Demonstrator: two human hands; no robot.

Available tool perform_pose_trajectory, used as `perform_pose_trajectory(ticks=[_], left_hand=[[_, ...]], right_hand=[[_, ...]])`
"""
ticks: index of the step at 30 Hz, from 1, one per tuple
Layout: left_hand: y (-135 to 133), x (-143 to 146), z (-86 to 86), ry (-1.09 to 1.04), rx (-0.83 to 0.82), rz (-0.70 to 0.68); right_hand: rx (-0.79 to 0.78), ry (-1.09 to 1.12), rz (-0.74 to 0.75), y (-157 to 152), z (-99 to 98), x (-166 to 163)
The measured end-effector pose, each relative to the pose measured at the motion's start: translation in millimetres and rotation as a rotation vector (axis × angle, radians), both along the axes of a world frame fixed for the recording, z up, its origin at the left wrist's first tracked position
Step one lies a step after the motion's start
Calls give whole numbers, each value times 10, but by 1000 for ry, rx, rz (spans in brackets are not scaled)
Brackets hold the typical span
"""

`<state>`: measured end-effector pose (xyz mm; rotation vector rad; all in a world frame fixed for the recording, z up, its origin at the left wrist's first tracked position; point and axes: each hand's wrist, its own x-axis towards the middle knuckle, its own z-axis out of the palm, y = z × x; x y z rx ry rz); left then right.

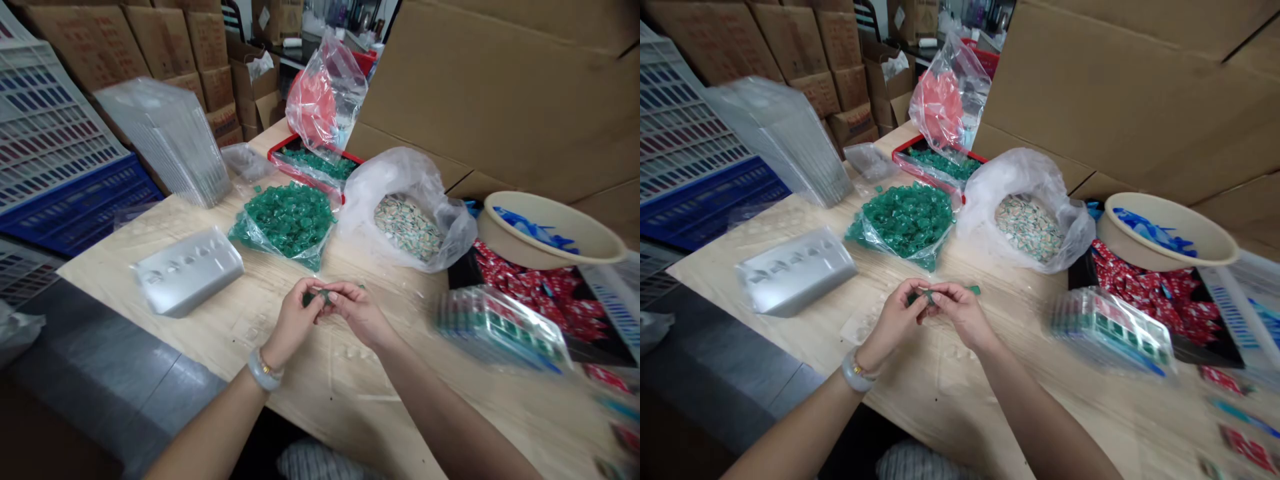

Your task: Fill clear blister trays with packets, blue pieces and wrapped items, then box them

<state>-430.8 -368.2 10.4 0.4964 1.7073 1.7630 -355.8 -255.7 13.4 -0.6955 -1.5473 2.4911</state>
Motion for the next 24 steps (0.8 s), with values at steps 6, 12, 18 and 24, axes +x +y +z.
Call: perform_pose_trajectory(ticks=[6, 12, 18, 24], left_hand=[[-178, 123, -114, 547, -173, -25], [-382, 38, -336, 112, -177, 153], [-513, -101, -450, -95, -169, 30], [-512, -61, -596, -92, -140, 38]], right_hand=[[-100, -71, 34, -155, -112, 148], [889, -109, 46, 106, -180, 12], [1749, -141, 475, 246, -150, -295], [1870, 18, 537, 142, -232, -293]])
